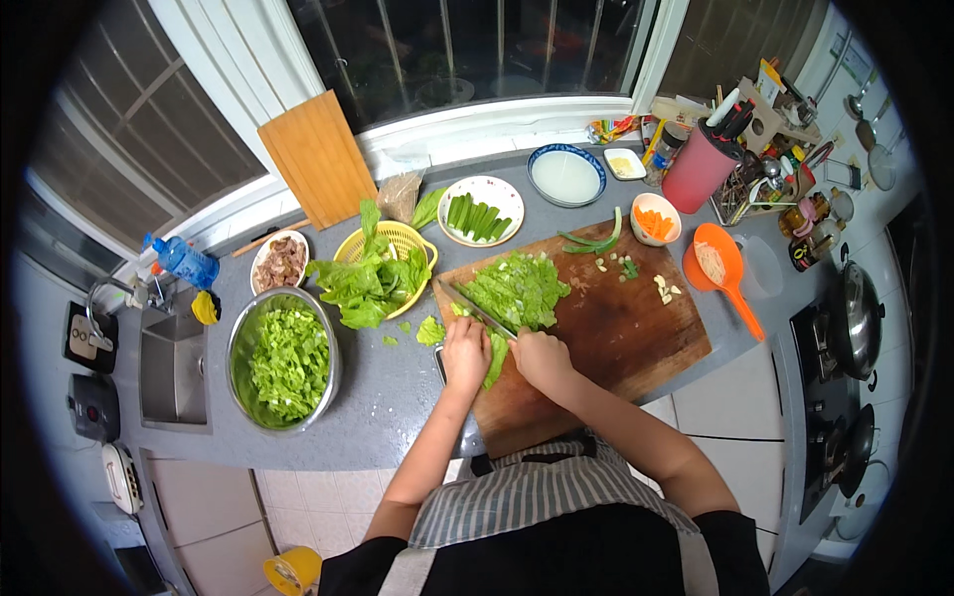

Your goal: The person chops lettuce leaves on a wooden cutting board using a knife and places the chopped pieces into a metal bowl. The person then washes the cutting board and knife at the sink.

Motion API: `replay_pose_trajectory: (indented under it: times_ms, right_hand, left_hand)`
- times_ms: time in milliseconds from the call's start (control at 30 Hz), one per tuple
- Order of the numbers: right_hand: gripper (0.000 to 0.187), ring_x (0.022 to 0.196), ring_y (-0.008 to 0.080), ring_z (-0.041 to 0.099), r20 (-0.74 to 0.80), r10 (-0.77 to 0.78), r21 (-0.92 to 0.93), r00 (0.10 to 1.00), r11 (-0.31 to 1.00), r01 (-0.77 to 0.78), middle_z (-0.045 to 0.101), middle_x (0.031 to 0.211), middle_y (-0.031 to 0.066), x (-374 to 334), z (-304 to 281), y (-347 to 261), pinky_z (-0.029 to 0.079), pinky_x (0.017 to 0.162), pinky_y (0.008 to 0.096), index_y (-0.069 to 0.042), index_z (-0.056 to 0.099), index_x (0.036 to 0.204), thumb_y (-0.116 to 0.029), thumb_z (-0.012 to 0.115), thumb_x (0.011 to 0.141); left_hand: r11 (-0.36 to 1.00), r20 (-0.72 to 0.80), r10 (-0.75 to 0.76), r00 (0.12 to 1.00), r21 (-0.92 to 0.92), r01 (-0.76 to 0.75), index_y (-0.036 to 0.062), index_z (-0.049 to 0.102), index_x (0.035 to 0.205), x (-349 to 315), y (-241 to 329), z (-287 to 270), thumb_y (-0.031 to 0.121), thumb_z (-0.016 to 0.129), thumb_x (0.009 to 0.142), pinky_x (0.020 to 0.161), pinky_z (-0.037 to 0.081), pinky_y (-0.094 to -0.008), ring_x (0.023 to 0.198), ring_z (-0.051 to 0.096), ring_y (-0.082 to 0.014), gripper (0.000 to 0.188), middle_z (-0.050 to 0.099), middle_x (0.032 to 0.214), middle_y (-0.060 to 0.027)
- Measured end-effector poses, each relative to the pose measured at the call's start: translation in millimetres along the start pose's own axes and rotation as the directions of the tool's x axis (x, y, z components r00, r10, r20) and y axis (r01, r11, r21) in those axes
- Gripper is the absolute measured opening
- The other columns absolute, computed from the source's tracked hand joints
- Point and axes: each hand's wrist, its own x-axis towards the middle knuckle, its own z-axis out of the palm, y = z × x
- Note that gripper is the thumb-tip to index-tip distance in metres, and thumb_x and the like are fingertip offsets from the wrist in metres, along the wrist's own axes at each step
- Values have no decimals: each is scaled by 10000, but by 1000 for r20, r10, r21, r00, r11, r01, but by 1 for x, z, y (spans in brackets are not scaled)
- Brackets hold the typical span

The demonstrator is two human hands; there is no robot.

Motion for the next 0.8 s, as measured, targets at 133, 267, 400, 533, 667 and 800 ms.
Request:
replay_pose_trajectory:
  times_ms: [133,267,400,533,667,800]
  right_hand:
    - [304,677,426,614,-111,-61,88,992,994,71,622,688,205,16,-5,17,495,625,505,-36,577,813,-331,561,888]
    - [294,690,384,641,-110,-98,48,989,993,104,646,709,180,2,-39,-5,512,640,474,-34,607,815,-305,536,904]
    - [280,678,360,653,-39,-148,-39,988,988,146,652,709,168,-4,-50,-15,526,615,447,-36,607,799,-291,546,898]
    - [275,674,359,654,-2,-82,-57,997,995,81,644,694,170,-3,-17,-9,526,608,460,-39,593,796,-298,565,885]
    - [286,656,379,642,-80,-35,-23,996,999,33,630,672,185,-5,6,-8,516,596,481,-34,585,807,-310,572,881]
    - [302,666,400,623,-111,-60,91,992,993,70,611,644,189,3,0,12,506,601,482,-31,583,790,-320,578,877]
  left_hand:
    - [996,26,25,999,-91,-22,19,657,831,11,-7,-4,62,640,743,790,480,-383,882,576,-299,100,617,911,-107]
    - [976,-91,-32,995,-217,11,38,677,871,5,-13,-23,5,648,728,812,473,-366,929,590,-286,149,637,973,-104]
    - [975,-70,-41,997,-221,24,31,666,838,5,-6,-30,-4,647,718,801,471,-367,901,579,-300,127,628,941,-113]
    - [976,-16,2,1000,-219,-6,21,664,824,3,-20,-8,-4,645,716,785,479,-367,882,579,-307,113,628,910,-131]
    - [973,59,1,998,-229,13,18,669,824,2,-20,-9,30,650,723,784,491,-372,889,585,-305,104,636,896,-130]
    - [991,67,41,997,-133,-32,37,637,940,-4,17,-46,71,669,736,844,457,-362,984,559,-300,209,602,1008,-133]
